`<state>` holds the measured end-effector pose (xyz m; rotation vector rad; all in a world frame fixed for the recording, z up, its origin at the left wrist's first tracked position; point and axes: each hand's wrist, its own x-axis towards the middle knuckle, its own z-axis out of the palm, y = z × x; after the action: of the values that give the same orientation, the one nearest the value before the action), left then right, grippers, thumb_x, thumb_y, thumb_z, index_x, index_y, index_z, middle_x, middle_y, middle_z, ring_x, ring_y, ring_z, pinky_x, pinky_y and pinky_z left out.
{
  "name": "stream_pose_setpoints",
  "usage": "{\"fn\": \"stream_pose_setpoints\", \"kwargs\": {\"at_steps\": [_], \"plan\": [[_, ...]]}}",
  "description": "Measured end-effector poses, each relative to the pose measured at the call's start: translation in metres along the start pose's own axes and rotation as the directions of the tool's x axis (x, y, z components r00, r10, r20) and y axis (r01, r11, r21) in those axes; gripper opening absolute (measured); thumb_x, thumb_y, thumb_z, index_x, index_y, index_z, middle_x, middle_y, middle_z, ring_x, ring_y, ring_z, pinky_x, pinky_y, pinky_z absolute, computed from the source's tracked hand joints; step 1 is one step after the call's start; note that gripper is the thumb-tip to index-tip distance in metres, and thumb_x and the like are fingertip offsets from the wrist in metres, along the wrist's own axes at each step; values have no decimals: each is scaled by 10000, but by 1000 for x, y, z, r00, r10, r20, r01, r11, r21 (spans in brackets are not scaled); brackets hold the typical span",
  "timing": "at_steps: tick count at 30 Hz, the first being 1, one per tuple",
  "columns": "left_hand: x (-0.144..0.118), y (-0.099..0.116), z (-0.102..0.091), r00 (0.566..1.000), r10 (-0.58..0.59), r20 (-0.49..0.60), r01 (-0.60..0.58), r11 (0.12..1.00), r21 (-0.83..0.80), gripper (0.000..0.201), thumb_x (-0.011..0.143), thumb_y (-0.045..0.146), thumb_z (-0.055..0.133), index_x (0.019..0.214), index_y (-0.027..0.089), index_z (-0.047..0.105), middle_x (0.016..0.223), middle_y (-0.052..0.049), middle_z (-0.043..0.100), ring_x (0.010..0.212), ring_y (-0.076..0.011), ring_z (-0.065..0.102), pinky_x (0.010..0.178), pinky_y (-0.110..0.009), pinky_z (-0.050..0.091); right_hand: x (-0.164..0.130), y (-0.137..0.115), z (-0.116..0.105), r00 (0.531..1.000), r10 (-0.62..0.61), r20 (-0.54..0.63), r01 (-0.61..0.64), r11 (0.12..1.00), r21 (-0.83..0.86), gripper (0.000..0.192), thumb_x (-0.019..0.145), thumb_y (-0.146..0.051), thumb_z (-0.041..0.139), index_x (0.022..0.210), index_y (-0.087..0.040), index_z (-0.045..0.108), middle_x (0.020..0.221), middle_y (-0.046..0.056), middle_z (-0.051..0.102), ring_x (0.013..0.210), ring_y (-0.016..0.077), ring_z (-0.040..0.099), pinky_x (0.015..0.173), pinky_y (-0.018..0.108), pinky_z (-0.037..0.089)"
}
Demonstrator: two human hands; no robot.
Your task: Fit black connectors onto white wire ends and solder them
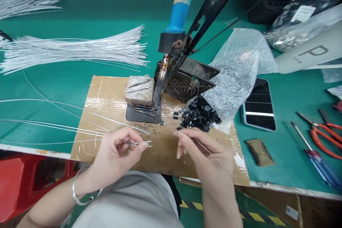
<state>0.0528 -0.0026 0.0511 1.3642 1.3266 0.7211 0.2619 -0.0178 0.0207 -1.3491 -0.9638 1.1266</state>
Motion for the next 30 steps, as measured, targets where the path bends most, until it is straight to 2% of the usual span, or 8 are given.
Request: {"fn": "stream_pose_setpoints", "kwargs": {"at_steps": [1,4,9,14,25,30], "plan": [[1,0,0,1000,-2,-3,2,1000,-4,189,864,293,659,728,167,626,560,32,509,474,-83,351,443,-223,231,-2,2,3,999,41,-1,-41,998,40,78,869,-222,786,804,-246,821,684,-13,664,487,101,603,473,229,524],[2,-1,1,1000,10,-10,-10,1000,-8,206,885,310,657,734,174,624,559,38,492,477,-87,346,444,-229,224,-12,6,18,985,140,98,-155,974,164,90,874,-287,787,824,-249,851,688,6,691,474,108,603,451,237,529],[0,-3,3,999,37,-4,-37,999,-21,203,913,303,641,750,184,614,584,30,516,489,-95,365,446,-231,245,-26,3,37,940,280,194,-331,885,328,92,847,-339,814,878,-270,867,690,0,700,489,91,595,465,212,514],[-1,-4,4,998,55,-30,-56,998,-22,201,927,301,645,766,186,610,609,16,551,496,-98,388,447,-229,272,-27,3,41,927,297,228,-365,850,380,89,829,-334,842,847,-250,862,671,-1,692,478,86,593,443,193,502],[-3,-6,4,996,90,-27,-90,996,13,192,942,271,636,771,188,606,603,29,516,493,-94,380,441,-232,253,-27,8,43,903,336,266,-426,777,464,138,799,-362,876,790,-230,837,580,-17,662,450,78,550,411,168,476],[-2,-3,3,995,96,-10,-96,995,2,206,925,268,641,740,185,602,582,36,493,485,-90,363,436,-229,239,-23,6,40,876,365,317,-479,735,479,156,760,-365,892,742,-224,826,561,-21,640,442,75,514,401,172,455]]}}
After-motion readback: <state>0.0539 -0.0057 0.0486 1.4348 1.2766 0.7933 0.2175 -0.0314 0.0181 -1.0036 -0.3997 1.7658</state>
